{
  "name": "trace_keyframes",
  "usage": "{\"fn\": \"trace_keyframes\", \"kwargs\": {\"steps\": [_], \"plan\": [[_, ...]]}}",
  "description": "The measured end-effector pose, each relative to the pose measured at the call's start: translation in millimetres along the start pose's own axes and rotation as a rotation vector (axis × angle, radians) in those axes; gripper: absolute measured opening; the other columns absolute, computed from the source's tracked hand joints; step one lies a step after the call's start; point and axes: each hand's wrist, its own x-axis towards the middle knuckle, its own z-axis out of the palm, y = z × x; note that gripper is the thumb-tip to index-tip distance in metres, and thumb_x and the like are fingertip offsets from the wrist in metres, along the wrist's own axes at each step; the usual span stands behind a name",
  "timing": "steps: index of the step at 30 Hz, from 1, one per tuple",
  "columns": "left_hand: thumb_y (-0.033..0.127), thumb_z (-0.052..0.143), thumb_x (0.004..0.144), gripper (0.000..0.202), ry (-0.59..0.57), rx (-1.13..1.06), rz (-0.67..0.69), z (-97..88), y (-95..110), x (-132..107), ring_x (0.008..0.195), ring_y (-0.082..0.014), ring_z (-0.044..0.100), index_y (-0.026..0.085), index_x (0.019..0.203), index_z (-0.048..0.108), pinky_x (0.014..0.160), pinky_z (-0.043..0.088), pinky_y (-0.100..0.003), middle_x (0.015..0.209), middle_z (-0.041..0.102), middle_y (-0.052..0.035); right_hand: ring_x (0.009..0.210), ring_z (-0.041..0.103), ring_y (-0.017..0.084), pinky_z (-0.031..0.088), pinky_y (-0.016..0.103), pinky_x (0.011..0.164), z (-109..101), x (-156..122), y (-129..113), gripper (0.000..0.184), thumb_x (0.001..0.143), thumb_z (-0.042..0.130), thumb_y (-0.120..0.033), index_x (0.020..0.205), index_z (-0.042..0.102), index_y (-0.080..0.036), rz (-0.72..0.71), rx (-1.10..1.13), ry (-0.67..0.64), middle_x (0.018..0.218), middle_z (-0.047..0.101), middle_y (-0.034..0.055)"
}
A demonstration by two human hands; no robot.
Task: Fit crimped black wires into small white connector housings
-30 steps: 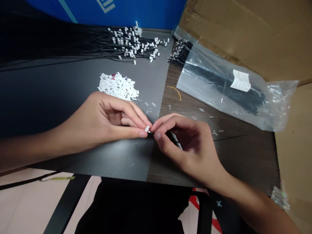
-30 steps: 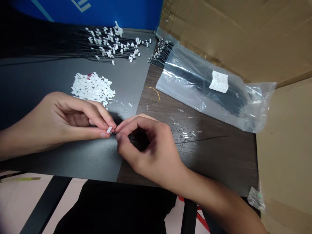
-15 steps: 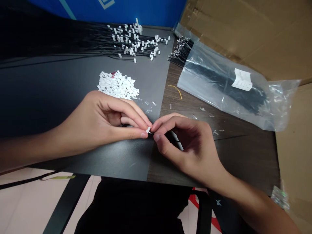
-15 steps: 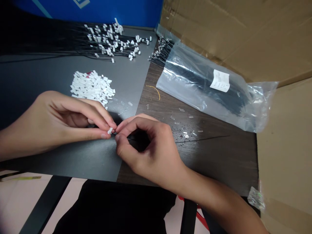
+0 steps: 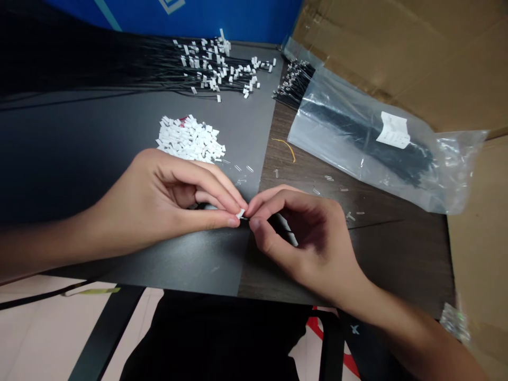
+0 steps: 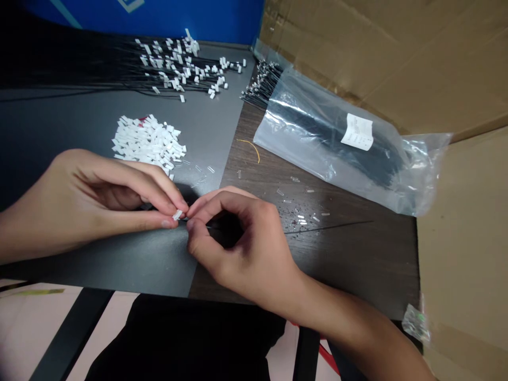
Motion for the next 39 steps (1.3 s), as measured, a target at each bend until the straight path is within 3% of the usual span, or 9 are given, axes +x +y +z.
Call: {"fn": "trace_keyframes", "kwargs": {"steps": [7, 16, 29, 39], "plan": [[0.017, 0.106, 0.104, 0.019, 0.028, 0.085, 0.068, 3.3, 6, -3, 0.09, -0.0192, 0.094, 0.035, 0.098, 0.104, 0.089, 0.081, -0.025, 0.104, 0.099, 0.0014, 0.096, 0.09, 0.021, 0.073, 0.036, 0.096, 1, 0, -4, 0.021, 0.103, 0.09, -0.009, 0.089, 0.085, -0.024, 0.033, -0.014, -0.002, 0.113, 0.096, 0.0067], [0.02, 0.107, 0.105, 0.017, 0.038, 0.142, 0.101, 4.6, 11, -6, 0.088, -0.0217, 0.094, 0.035, 0.097, 0.104, 0.084, 0.081, -0.03, 0.102, 0.099, -0.001, 0.096, 0.089, 0.019, 0.071, 0.031, 0.095, 0, 3, -6, 0.022, 0.092, 0.095, -0.005, 0.085, 0.085, -0.023, 0.163, 0.114, -0.05, 0.107, 0.096, 0.0049], [0.024, 0.105, 0.106, 0.018, 0.05, 0.164, 0.105, 3.4, 8, -8, 0.083, -0.0181, 0.092, 0.037, 0.094, 0.103, 0.082, 0.08, -0.026, 0.098, 0.098, 0.0021, 0.089, 0.083, 0.018, 0.067, 0.027, 0.085, 1, 6, -10, 0.023, 0.085, 0.1, -0.006, 0.08, 0.085, -0.023, 0.324, 0.214, -0.042, 0.094, 0.091, 0.0015], [0.033, 0.103, 0.109, 0.015, 0.073, 0.298, 0.117, 3.8, 11, -10, 0.086, -0.0222, 0.094, 0.044, 0.099, 0.103, 0.082, 0.079, -0.031, 0.104, 0.099, 0.0021, 0.092, 0.088, 0.019, 0.069, 0.028, 0.088, 2, 4, -8, 0.02, 0.091, 0.092, -0.008, 0.084, 0.082, -0.023, 0.228, 0.127, -0.044, 0.096, 0.093, 0.003]]}}
